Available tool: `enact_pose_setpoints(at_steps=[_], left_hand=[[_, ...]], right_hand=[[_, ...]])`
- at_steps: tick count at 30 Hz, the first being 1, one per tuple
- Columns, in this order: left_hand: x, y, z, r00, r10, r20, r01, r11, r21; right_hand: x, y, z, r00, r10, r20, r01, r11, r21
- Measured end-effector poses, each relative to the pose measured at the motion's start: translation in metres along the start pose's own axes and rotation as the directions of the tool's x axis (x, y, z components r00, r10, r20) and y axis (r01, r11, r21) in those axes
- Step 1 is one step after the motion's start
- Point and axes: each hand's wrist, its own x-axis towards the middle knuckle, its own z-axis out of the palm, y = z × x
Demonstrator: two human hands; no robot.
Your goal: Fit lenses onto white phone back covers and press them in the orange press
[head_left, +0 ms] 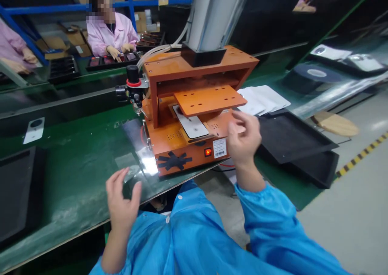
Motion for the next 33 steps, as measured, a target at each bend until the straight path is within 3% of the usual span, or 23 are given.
enact_pose_setpoints(at_steps=[2,4,6,8,12,19,21,23,26,29,31,32,33], left_hand=[[0.014,0.017,0.031,0.994,-0.007,0.106,0.017,0.995,-0.096],[0.026,0.028,0.062,0.985,-0.011,0.172,0.041,0.984,-0.174],[0.035,0.036,0.087,0.98,-0.03,0.197,0.076,0.969,-0.235],[0.04,0.042,0.102,0.979,-0.084,0.184,0.133,0.953,-0.274],[0.042,0.045,0.108,0.971,-0.144,0.19,0.196,0.937,-0.289],[0.034,0.051,0.111,0.982,-0.127,0.143,0.161,0.952,-0.261],[0.027,0.052,0.108,0.981,-0.099,0.165,0.138,0.958,-0.249],[0.02,0.048,0.096,0.976,-0.065,0.209,0.113,0.967,-0.23],[0.016,0.029,0.061,0.966,-0.036,0.255,0.085,0.979,-0.184],[0.035,-0.01,0.019,0.965,-0.055,0.256,0.076,0.994,-0.073],[0.063,-0.042,-0.001,0.969,-0.105,0.226,0.095,0.994,0.056],[0.079,-0.057,-0.005,0.967,-0.132,0.216,0.107,0.986,0.125],[0.095,-0.072,-0.006,0.966,-0.153,0.21,0.119,0.979,0.166]], right_hand=[[-0.026,0.017,-0.024,0.979,0.119,-0.166,-0.132,0.989,-0.064],[-0.043,0.041,-0.039,0.93,0.301,-0.211,-0.317,0.947,-0.046],[-0.052,0.064,-0.046,0.879,0.461,-0.123,-0.46,0.887,0.04],[-0.056,0.08,-0.048,0.852,0.524,0.011,-0.521,0.846,0.113],[-0.06,0.087,-0.051,0.842,0.52,0.142,-0.538,0.829,0.154],[-0.069,0.091,-0.06,0.84,0.513,0.175,-0.535,0.837,0.114],[-0.071,0.096,-0.059,0.827,0.544,0.14,-0.56,0.816,0.14],[-0.073,0.093,-0.056,0.828,0.561,-0.008,-0.552,0.818,0.159],[-0.075,0.064,-0.052,0.871,0.369,-0.324,-0.378,0.925,0.038],[-0.081,0.012,-0.049,0.926,0.017,-0.376,-0.058,0.994,-0.097],[-0.091,-0.027,-0.043,0.966,-0.181,-0.185,0.175,0.983,-0.052],[-0.097,-0.045,-0.038,0.96,-0.278,-0.034,0.279,0.96,0.036],[-0.105,-0.063,-0.031,0.917,-0.378,0.127,0.357,0.92,0.163]])
